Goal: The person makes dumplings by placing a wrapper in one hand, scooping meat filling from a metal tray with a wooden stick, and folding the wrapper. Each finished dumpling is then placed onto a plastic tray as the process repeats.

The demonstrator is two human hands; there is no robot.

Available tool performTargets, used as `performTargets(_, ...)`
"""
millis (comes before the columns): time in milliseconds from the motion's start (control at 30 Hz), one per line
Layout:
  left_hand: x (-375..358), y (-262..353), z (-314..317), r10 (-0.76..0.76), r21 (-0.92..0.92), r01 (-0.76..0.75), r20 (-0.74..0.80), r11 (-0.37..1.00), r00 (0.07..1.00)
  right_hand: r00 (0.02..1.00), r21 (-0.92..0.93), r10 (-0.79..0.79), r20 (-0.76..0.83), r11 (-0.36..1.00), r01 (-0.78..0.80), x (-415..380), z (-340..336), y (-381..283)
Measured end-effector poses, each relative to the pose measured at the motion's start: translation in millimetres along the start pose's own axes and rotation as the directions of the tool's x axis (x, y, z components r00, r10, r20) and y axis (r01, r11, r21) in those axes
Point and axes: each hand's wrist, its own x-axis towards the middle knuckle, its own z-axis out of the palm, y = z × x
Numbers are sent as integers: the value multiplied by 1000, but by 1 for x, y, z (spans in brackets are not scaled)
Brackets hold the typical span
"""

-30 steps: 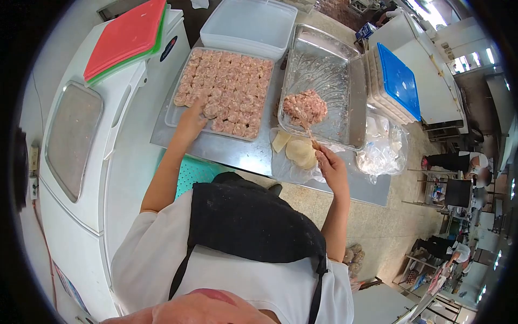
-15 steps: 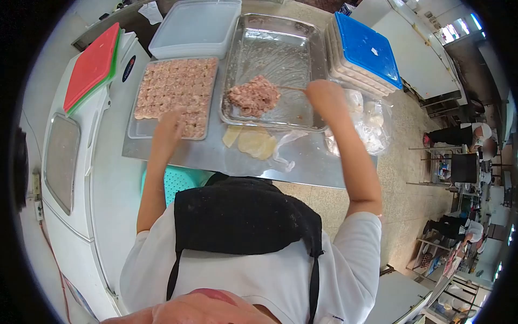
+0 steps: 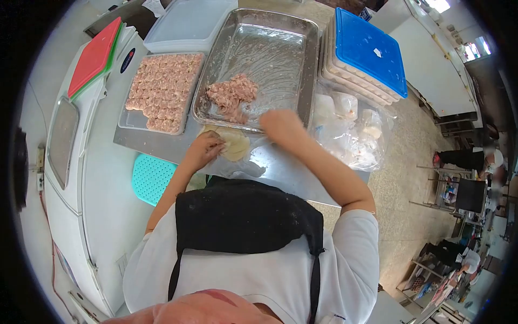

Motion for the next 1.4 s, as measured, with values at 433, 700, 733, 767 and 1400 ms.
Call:
performTargets(433,6,22,-45,-485,-730,210,-187,650,854,991,10,12,134,1000,-14,11,-49,3)
performTargets(700,10,-14,-100,-545,-805,102,-296,584,784,974,6,179,139,983,-182,15,-28,-53)
performTargets(733,12,-17,-103,-482,-762,36,-372,647,793,973,2,183,139,983,-185,27,-23,-64)
performTargets(767,15,-19,-106,-479,-764,34,-369,645,797,977,44,178,117,982,-184,39,-13,-72)
performTargets(1400,127,18,-92,-361,-885,13,203,-466,910,804,661,535,-259,705,-256,44,-17,-82)
